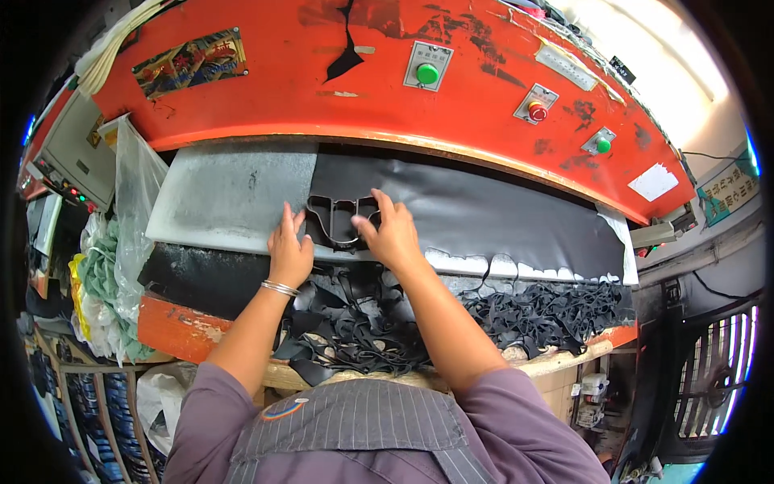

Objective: Cutting out leather shoe components using a die-cutting machine.

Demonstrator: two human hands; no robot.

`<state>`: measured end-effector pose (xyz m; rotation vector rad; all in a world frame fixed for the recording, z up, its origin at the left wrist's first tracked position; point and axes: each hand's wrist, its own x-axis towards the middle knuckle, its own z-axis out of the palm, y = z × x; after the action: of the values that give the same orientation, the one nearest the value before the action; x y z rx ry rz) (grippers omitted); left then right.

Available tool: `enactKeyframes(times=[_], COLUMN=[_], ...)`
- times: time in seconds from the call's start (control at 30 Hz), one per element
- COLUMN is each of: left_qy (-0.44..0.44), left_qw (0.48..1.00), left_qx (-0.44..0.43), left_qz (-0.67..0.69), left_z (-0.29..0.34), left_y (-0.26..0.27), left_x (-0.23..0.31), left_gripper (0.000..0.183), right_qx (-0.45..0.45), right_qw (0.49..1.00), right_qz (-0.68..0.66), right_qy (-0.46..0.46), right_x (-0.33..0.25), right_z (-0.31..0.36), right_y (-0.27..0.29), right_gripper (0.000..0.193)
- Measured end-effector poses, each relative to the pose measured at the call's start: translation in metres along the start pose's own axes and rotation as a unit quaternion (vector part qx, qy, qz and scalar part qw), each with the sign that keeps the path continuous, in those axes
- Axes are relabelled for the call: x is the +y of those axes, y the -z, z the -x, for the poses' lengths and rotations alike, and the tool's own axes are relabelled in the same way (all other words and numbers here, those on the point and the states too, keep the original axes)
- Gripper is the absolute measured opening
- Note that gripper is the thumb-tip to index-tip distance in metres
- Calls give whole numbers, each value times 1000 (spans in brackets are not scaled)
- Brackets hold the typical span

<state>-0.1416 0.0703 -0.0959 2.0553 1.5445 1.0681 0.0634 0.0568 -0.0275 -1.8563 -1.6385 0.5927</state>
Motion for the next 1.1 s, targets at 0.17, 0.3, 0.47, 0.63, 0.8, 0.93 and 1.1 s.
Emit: enactKeyframes(times=[0.17, 0.3, 0.47, 0.63, 0.8, 0.93, 1.1], left_qy=[8, 8, 6, 0, 1, 95, -14], left_qw=[996, 998, 997, 992, 997, 990, 979], left_qx=[-35, -51, -68, -90, -63, 53, -104], left_qz=[-78, -45, -47, -86, -54, 91, 177], left_z=[-9, -7, -6, -11, -11, 0, -26], left_y=[-3, 2, 6, 9, 19, 22, 7], left_x=[15, 13, 14, 18, 13, 51, 149], left_gripper=[77, 75, 74, 72, 74, 53, 22], right_qx=[16, 43, 79, 95, 55, 143, 524], right_qw=[978, 976, 962, 955, 967, 962, 834], right_qz=[151, 137, 158, 182, 186, 79, 20], right_qy=[139, 162, 209, 215, 163, 218, 170], right_x=[23, 22, 23, 21, 15, 52, 135], right_z=[14, 15, 16, 14, 23, 52, 8], right_y=[-5, -10, -11, -11, 0, 69, 219], right_gripper=[87, 72, 72, 71, 89, 84, 50])
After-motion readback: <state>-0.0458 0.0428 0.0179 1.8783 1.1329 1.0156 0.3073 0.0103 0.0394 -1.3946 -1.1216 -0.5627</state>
